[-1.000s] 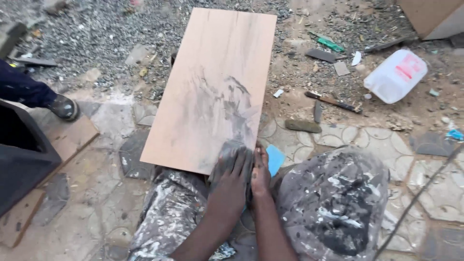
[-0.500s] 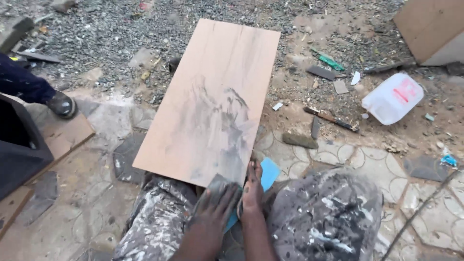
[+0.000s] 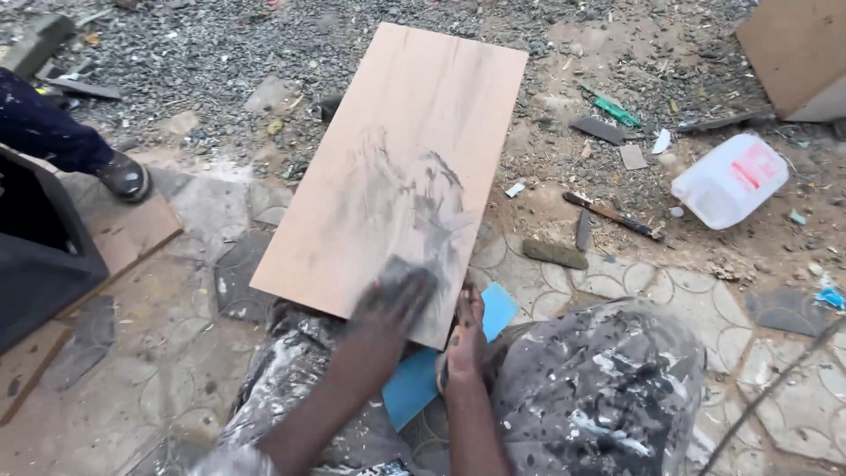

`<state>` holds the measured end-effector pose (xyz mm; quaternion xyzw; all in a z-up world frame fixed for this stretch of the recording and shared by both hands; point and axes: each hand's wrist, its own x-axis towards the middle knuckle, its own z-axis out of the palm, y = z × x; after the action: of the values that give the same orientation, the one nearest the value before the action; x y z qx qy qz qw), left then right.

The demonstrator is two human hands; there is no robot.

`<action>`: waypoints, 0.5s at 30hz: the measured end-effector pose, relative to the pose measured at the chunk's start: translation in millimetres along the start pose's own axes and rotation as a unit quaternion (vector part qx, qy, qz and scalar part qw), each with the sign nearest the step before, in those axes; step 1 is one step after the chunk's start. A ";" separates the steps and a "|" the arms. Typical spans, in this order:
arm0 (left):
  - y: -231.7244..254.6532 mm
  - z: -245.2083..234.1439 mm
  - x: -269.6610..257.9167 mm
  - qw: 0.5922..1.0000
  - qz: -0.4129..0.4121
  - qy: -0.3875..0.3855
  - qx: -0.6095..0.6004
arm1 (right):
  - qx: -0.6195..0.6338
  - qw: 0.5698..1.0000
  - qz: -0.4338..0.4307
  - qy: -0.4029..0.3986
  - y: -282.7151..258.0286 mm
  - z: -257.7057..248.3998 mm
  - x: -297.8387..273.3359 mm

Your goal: Manual sanding of a wooden board using sandpaper to smooth the surface in a workshop environment.

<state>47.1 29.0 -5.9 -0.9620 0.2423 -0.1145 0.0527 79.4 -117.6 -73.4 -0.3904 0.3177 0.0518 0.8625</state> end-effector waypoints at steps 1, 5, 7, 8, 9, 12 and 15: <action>-4.3 -4.4 4.9 1.000 0.000 0.001 -0.005 | -0.003 1.000 -0.002 0.003 -13.9 2.7 -13.9; -32.1 -15.8 -7.4 0.994 -0.007 -0.107 -0.030 | -0.201 0.979 -0.024 -0.008 -16.2 -1.0 -17.1; -34.9 -2.8 -20.9 0.997 0.002 -0.038 -0.064 | -0.179 0.982 -0.051 0.004 -9.3 -6.0 -8.1; -32.8 7.6 -27.0 0.999 -0.007 0.026 0.025 | -0.204 0.978 -0.052 0.000 -11.9 -0.8 -14.9; -35.9 17.4 -34.6 0.989 -0.019 0.089 0.117 | -0.227 0.973 -0.050 -0.009 -11.1 9.6 -20.8; -23.7 -3.1 -39.8 0.990 -0.061 -0.020 -0.123 | -0.361 0.928 -0.081 -0.047 -17.1 23.8 -49.4; -20.5 -0.8 -45.8 0.990 -0.067 -0.019 -0.121 | -0.424 0.894 -0.126 -0.075 -14.0 22.8 -62.7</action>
<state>17.0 68.9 -10.8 -0.9774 0.1880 -0.0690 -0.0677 46.0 -101.2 -16.3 -0.7507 0.1484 0.1014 0.6357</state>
